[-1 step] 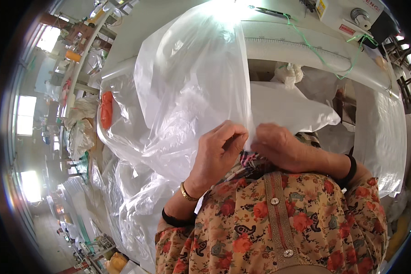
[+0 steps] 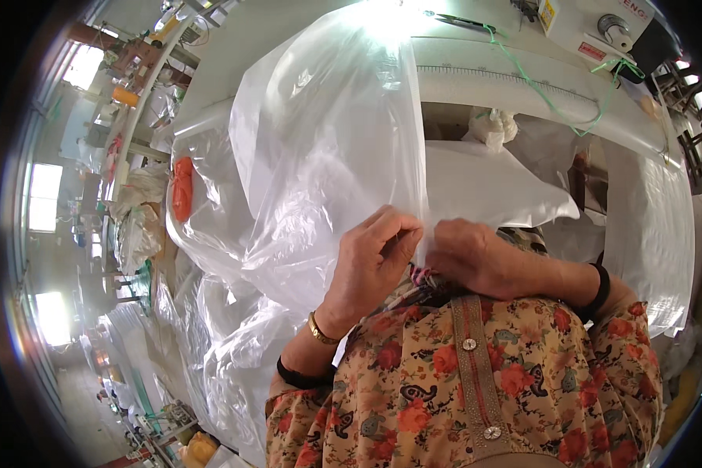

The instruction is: Sewing together large white plastic or fabric sheets using an industrial sewing machine.

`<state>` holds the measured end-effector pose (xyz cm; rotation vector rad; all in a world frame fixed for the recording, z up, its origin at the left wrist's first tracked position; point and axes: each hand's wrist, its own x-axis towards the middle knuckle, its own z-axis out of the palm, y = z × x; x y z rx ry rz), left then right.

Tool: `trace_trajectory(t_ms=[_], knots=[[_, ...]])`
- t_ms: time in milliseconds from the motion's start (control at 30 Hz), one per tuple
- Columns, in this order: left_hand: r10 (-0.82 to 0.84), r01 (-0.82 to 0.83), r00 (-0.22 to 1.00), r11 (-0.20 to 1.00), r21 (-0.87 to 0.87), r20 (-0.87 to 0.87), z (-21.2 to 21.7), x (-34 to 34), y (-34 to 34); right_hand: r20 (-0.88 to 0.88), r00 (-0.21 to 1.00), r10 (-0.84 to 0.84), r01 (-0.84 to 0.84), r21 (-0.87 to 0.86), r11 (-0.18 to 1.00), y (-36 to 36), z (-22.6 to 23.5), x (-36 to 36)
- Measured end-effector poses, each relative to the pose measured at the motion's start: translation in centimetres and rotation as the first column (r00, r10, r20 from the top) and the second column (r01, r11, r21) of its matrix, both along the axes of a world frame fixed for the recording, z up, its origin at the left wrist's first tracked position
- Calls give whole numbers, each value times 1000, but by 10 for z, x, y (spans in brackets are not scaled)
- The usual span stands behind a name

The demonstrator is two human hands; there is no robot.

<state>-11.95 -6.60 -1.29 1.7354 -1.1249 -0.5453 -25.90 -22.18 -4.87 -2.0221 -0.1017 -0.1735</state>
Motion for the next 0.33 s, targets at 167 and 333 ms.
trace_trajectory(t_ms=[167,333], knots=[[34,-35,999,997,66,17,-3,-3,9,66,969,238,-225,-169,960,13,14,7],[92,-70,990,978,198,-106,3,-4,17,-32,954,298,-296,-272,916,22,20,12]])
